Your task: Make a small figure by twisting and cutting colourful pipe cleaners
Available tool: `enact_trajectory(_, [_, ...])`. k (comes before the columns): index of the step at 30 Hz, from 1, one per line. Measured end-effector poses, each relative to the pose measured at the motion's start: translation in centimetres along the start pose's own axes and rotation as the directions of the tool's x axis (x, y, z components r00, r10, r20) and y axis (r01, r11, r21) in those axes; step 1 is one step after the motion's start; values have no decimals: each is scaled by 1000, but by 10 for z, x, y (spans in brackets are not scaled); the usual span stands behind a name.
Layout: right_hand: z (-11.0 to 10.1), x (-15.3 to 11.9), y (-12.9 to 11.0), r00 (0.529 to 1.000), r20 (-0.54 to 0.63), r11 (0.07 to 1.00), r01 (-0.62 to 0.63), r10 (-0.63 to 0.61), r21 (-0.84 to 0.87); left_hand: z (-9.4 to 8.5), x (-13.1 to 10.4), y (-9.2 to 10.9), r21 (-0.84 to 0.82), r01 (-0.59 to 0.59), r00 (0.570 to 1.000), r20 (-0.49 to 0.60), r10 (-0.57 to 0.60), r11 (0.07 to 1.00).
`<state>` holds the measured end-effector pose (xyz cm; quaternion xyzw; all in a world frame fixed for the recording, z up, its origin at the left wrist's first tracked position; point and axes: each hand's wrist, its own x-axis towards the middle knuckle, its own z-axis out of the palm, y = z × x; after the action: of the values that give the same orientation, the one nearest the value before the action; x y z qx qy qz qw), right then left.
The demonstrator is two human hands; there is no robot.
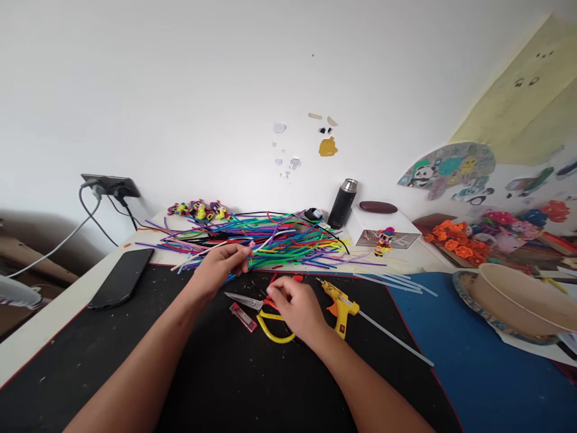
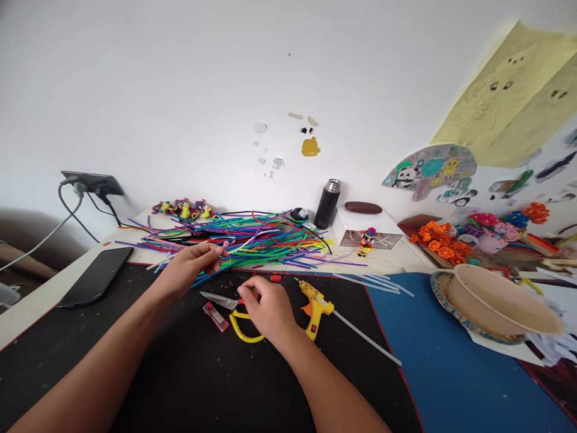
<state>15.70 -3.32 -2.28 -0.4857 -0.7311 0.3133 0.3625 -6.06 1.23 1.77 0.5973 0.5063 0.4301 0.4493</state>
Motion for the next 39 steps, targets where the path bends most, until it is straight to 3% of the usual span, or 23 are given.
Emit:
enact_trajectory(5, [18,-10,-31,965,250,930,157,-74,-332,-4,3,-5,-104,22,1000,-19,-24,994])
enact_trajectory(8, [30,-11,-42,933,356,851,224,-47,-474,-3,3,-7,-106,11,1000,-15,-13,994])
enact_trajectory(14, [47,-3,-48,931,366,769,224,14,-599,-3,2,-9,-108,-14,1000,-14,12,994])
enact_trajectory(22, [53,-2,-49,943,327,775,166,55,-610,-4,2,-5,-107,-12,1000,-27,9,994])
enact_trajectory(28, [61,-5,-43,964,266,924,74,30,-374,-8,3,-4,-120,-28,998,-63,20,992])
enact_trajectory(32, [43,4,-36,972,221,997,-74,75,-14,-13,5,-8,-192,-66,986,-164,35,979])
enact_trajectory(35, [26,21,-30,935,330,897,-253,130,362,-14,8,-11,-249,-63,980,-196,14,966])
enact_trajectory(39, [15,43,-19,933,313,729,-339,178,595,-10,9,-15,-270,-37,985,-173,-10,962])
